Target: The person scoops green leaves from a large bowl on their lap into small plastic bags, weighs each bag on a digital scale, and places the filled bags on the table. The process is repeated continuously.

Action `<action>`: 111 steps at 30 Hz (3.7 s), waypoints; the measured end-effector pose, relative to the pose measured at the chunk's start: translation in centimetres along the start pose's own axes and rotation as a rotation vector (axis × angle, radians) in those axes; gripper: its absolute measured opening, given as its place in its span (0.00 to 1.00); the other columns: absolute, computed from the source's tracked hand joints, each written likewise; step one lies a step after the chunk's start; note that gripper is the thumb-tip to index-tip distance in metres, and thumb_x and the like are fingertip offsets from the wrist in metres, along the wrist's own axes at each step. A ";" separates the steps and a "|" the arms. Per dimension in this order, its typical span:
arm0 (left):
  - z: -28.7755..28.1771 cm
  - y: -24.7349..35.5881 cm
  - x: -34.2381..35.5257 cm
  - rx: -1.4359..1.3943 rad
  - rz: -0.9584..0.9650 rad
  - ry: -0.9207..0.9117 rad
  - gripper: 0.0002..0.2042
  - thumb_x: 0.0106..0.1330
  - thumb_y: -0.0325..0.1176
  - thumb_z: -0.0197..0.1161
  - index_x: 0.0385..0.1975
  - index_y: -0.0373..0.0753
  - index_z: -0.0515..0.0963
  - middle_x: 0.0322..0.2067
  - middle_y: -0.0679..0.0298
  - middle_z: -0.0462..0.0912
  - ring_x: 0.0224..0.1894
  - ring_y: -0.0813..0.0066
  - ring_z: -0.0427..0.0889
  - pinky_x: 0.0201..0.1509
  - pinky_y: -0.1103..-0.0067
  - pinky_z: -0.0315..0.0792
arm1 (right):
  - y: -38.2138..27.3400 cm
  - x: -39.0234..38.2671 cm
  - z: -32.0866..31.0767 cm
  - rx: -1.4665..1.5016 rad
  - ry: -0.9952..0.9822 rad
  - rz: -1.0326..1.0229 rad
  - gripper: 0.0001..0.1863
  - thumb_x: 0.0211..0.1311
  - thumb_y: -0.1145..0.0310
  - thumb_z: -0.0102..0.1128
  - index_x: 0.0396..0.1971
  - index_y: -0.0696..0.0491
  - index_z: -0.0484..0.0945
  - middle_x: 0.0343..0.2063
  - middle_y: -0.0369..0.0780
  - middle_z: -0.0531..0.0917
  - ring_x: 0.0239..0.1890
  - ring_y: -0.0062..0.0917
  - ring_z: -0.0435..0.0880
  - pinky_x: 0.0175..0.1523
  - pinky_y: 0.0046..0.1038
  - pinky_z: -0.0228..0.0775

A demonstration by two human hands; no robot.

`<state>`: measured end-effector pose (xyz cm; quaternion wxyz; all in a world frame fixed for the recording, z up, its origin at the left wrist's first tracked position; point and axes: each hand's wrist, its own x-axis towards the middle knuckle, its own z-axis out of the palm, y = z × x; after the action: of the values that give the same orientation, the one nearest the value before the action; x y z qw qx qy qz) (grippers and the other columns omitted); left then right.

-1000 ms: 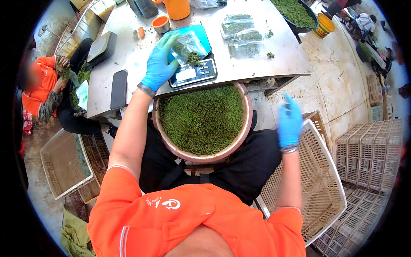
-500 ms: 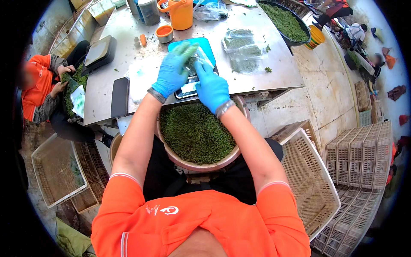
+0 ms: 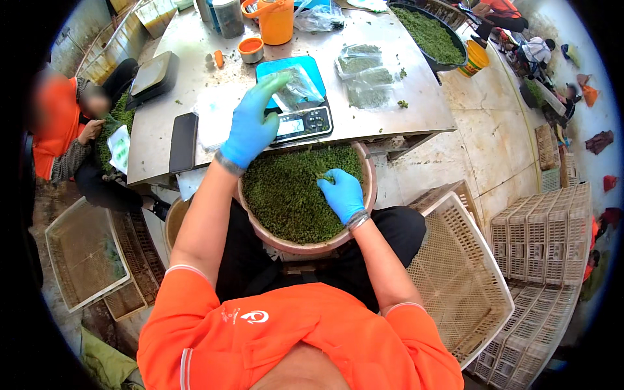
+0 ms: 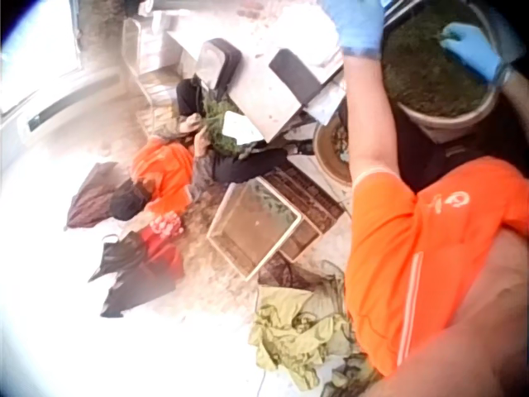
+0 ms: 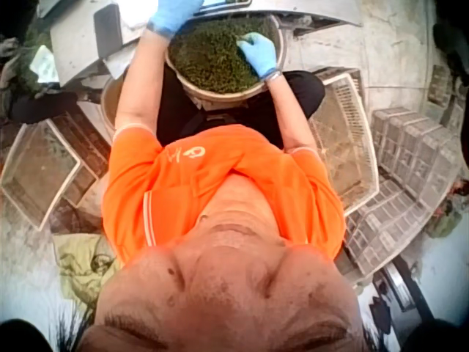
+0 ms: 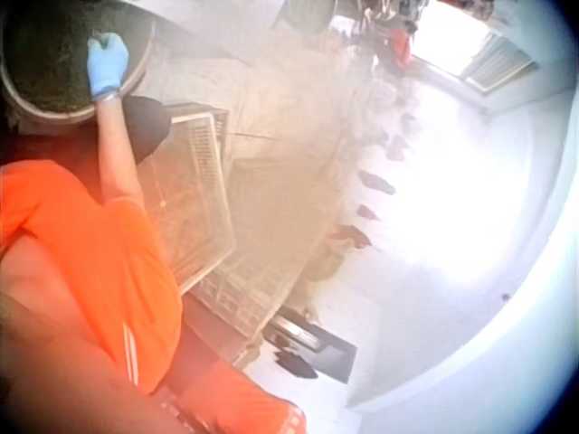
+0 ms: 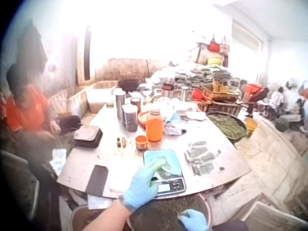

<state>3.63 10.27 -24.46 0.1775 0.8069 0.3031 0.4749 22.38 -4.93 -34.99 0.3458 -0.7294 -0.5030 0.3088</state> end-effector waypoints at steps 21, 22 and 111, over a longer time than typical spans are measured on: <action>2.5 4.3 -9.3 0.127 -0.377 -0.688 0.10 0.62 0.38 0.57 0.30 0.38 0.75 0.27 0.50 0.79 0.33 0.47 0.79 0.38 0.60 0.72 | -5.0 1.0 -2.1 -0.085 0.035 -0.285 0.09 0.57 0.66 0.62 0.31 0.57 0.80 0.26 0.47 0.82 0.27 0.36 0.81 0.35 0.33 0.72; 2.4 4.4 -9.5 0.121 -0.373 -0.700 0.10 0.63 0.39 0.57 0.29 0.37 0.75 0.26 0.50 0.79 0.33 0.47 0.79 0.38 0.59 0.72 | -3.9 1.4 -2.4 -0.060 0.078 -0.189 0.10 0.57 0.66 0.63 0.30 0.58 0.80 0.24 0.45 0.82 0.25 0.32 0.79 0.34 0.31 0.71; 2.0 2.5 -10.7 0.145 -0.435 -0.701 0.11 0.62 0.40 0.59 0.35 0.38 0.77 0.30 0.50 0.80 0.36 0.47 0.79 0.40 0.60 0.73 | -5.8 -0.3 0.4 -0.352 0.001 -0.392 0.08 0.54 0.62 0.62 0.24 0.50 0.77 0.23 0.42 0.79 0.28 0.40 0.79 0.33 0.39 0.71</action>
<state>2.32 1.39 -31.05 0.3088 0.8472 0.4204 0.1005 18.93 -3.68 -30.52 0.2670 -0.6671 -0.6805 0.1433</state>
